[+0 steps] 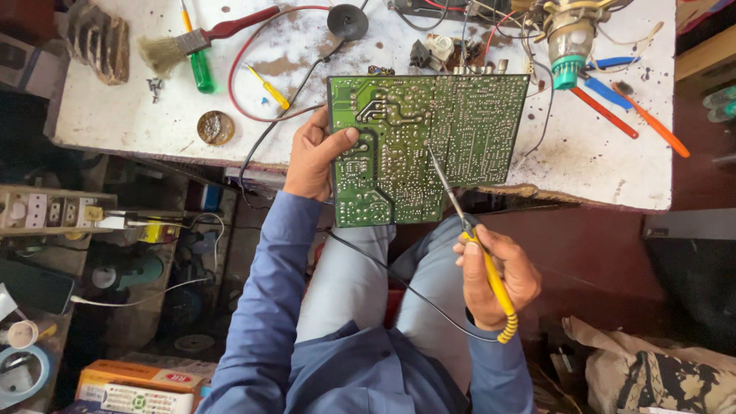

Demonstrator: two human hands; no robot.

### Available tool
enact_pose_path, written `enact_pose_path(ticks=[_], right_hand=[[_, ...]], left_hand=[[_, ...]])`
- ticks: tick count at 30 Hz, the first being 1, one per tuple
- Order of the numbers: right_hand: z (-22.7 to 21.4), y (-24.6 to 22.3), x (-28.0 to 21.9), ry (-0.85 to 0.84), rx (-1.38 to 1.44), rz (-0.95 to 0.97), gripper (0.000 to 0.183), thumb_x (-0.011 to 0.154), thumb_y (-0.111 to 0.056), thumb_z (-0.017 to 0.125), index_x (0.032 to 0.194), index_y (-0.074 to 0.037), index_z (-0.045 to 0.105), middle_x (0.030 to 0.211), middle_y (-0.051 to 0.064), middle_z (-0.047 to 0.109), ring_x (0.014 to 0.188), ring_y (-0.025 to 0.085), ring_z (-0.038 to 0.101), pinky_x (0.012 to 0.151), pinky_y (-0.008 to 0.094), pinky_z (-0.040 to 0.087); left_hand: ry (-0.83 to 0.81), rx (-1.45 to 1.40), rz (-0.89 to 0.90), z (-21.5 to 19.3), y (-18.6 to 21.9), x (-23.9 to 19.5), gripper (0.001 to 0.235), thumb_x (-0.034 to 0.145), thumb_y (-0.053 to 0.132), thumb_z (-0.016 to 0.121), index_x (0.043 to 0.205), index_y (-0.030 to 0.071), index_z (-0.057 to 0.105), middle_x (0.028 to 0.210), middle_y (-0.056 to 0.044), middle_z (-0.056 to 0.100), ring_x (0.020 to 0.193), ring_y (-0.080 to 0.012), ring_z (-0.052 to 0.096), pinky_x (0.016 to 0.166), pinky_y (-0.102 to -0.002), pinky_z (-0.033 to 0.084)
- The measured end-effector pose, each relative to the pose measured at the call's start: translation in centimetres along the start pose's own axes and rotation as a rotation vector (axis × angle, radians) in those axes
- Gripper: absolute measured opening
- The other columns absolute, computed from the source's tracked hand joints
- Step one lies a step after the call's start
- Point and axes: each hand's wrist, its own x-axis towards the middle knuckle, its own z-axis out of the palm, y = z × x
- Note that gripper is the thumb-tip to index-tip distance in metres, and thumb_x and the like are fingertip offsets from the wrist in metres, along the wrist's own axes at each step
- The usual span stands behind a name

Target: The person holds a green circuit board and uses a soldering iron to apply heat to various solder joints on the board. The person repeatedly touches the iron to different points on the board while holding it steady with the other hand.

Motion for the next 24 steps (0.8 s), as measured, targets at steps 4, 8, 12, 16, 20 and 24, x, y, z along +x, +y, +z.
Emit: enact_pose_path(ticks=[4, 8, 12, 16, 20, 24], right_hand=[[0.36, 0.12, 0.25, -0.004, 0.003, -0.001, 0.017, 0.100, 0.001, 0.067, 0.117, 0.004, 0.066, 0.101, 0.019, 0.073, 0.081, 0.017, 0.073, 0.072, 0.028, 0.062], [0.44, 0.03, 0.12, -0.006, 0.003, 0.020, 0.017, 0.100, 0.000, 0.067, 0.117, 0.004, 0.066, 0.101, 0.019, 0.073, 0.081, 0.017, 0.073, 0.073, 0.028, 0.062], [0.49, 0.14, 0.12, -0.006, 0.012, 0.022, 0.018, 0.100, 0.000, 0.066, 0.117, 0.004, 0.066, 0.101, 0.019, 0.073, 0.080, 0.017, 0.073, 0.073, 0.027, 0.062], [0.51, 0.24, 0.07, -0.003, 0.004, 0.010, 0.016, 0.100, 0.001, 0.066, 0.116, 0.004, 0.066, 0.100, 0.019, 0.073, 0.080, 0.017, 0.073, 0.073, 0.027, 0.062], [0.61, 0.27, -0.02, 0.006, 0.024, 0.017, 0.016, 0.100, 0.001, 0.066, 0.116, 0.004, 0.066, 0.100, 0.019, 0.073, 0.080, 0.017, 0.072, 0.073, 0.028, 0.062], [0.56, 0.25, -0.11, 0.005, 0.026, 0.015, 0.016, 0.100, 0.002, 0.066, 0.116, 0.004, 0.066, 0.101, 0.019, 0.073, 0.081, 0.017, 0.072, 0.073, 0.027, 0.062]], left_hand=[[0.004, 0.011, -0.002, -0.14, -0.05, 0.06, 0.049, 0.090, -0.003, 0.070, 0.136, -0.009, 0.055, 0.118, -0.015, 0.072, 0.101, -0.0183, 0.072, 0.090, -0.032, 0.061], [-0.008, 0.005, -0.008, -0.21, 0.00, 0.10, 0.049, 0.090, -0.003, 0.070, 0.137, -0.008, 0.055, 0.118, -0.015, 0.072, 0.101, -0.0182, 0.072, 0.090, -0.032, 0.062], [-0.001, -0.006, -0.007, -0.17, 0.01, 0.05, 0.051, 0.090, -0.004, 0.070, 0.138, -0.008, 0.054, 0.118, -0.015, 0.072, 0.100, -0.0181, 0.072, 0.089, -0.032, 0.062], [0.001, -0.014, -0.012, -0.08, 0.00, 0.07, 0.052, 0.090, -0.004, 0.070, 0.139, -0.007, 0.053, 0.119, -0.015, 0.071, 0.101, -0.0178, 0.072, 0.089, -0.032, 0.062], [-0.001, -0.010, -0.013, -0.10, 0.09, 0.07, 0.052, 0.090, -0.005, 0.070, 0.139, -0.008, 0.053, 0.119, -0.015, 0.071, 0.101, -0.0180, 0.072, 0.089, -0.032, 0.062], [0.002, -0.012, -0.015, -0.06, 0.06, 0.01, 0.052, 0.090, -0.004, 0.070, 0.139, -0.008, 0.053, 0.119, -0.015, 0.071, 0.101, -0.0181, 0.072, 0.088, -0.032, 0.062]])
